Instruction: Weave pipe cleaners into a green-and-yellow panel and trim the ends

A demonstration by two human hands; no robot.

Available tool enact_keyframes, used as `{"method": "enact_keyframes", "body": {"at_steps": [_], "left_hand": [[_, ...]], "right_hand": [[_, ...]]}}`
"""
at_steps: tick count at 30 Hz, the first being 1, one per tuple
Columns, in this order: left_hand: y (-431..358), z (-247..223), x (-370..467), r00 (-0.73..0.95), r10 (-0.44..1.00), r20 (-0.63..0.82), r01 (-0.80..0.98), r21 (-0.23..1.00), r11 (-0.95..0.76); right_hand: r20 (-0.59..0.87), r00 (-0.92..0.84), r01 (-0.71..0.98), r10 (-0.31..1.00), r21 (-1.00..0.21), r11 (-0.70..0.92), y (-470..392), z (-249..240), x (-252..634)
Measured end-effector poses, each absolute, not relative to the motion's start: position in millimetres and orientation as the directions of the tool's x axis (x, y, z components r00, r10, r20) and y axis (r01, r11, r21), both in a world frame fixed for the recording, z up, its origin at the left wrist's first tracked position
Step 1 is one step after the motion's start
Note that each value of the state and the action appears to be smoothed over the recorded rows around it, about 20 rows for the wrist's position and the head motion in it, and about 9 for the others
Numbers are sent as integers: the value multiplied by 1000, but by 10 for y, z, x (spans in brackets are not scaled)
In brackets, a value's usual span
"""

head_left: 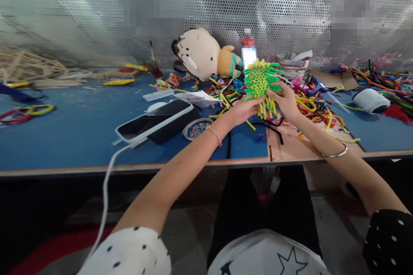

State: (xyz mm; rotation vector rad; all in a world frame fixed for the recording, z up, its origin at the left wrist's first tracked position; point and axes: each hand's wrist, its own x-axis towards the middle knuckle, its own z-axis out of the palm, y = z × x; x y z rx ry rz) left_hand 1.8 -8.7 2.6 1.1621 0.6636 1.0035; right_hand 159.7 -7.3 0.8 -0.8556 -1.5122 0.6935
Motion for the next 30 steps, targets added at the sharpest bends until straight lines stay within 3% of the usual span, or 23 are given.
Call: {"method": "enact_keyframes", "body": {"at_steps": [8,12,19,30], "left_hand": [[-42,62,27,304,948,98,-316,949,3],[-46,89,1,287,954,86,-289,957,0],[-103,105,-3,406,910,80,-230,973,17],[-76,101,-6,333,934,128,-288,957,-29]], "right_hand": [[525,71,233,848,-836,498,28,-24,1670],[501,148,153,853,-863,481,50,-28,1671],[471,200,92,859,-882,462,0,10,1671],[501,179,39,847,-864,502,38,-42,1682]]}}
